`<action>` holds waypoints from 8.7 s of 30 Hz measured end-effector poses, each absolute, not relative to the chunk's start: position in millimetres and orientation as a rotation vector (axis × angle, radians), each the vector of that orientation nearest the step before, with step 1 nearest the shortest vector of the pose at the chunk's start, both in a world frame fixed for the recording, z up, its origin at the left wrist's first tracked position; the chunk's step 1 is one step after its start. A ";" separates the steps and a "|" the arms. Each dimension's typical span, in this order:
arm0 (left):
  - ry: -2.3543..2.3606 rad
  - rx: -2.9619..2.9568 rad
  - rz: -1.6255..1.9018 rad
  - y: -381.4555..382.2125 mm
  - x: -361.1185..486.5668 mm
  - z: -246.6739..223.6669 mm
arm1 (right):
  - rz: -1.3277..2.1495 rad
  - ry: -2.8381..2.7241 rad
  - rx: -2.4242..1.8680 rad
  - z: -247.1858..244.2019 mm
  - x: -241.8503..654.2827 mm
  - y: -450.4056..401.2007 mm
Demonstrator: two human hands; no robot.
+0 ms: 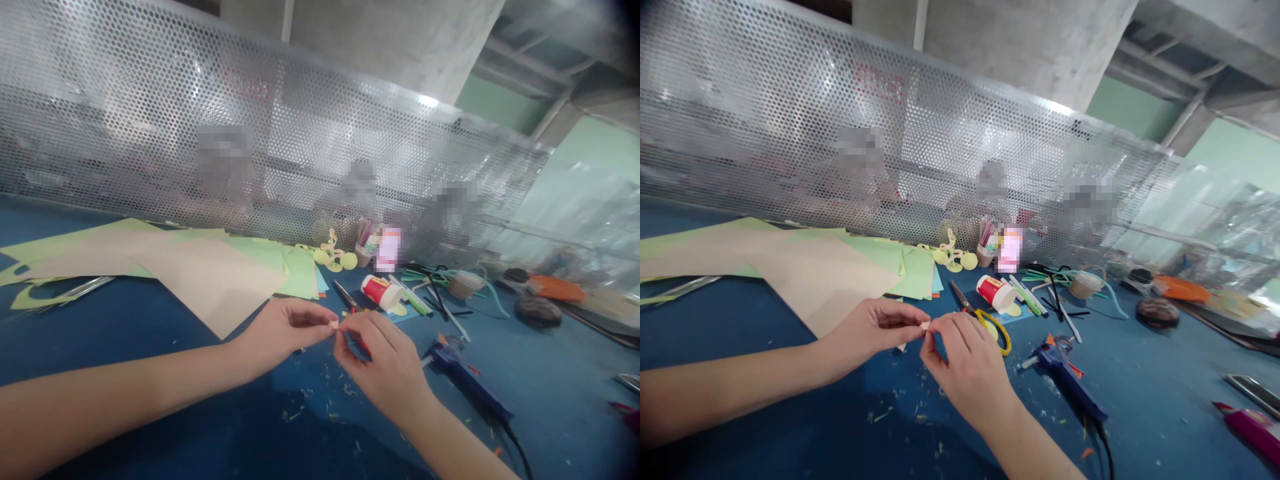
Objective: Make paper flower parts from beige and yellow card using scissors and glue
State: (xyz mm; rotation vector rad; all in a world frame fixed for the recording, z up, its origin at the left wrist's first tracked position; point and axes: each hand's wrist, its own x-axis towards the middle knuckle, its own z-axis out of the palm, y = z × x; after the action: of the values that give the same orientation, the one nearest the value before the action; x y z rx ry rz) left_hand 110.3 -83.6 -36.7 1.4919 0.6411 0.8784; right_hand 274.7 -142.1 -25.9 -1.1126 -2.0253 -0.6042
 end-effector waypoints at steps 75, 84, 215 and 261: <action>0.489 1.592 0.840 -84.1 108.7 -30.3 | -0.317 -1.924 -1.052 -22.4 273.0 -141.7; 0.507 1.628 0.816 -83.4 107.6 -29.7 | -0.217 -1.909 -1.140 -26.2 274.5 -141.2; 0.470 1.630 0.930 -75.9 109.8 -47.9 | 0.860 -1.441 -1.184 -40.1 265.2 -129.2; 0.601 1.657 0.818 -70.5 111.9 -55.4 | 0.706 -1.602 -1.231 -42.1 271.0 -127.5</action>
State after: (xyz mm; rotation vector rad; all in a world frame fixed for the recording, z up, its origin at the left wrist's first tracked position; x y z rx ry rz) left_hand 111.9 -70.5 -55.4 1.6569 0.6014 0.8179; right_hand 271.0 -127.5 -42.1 -1.2312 -1.6025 0.7057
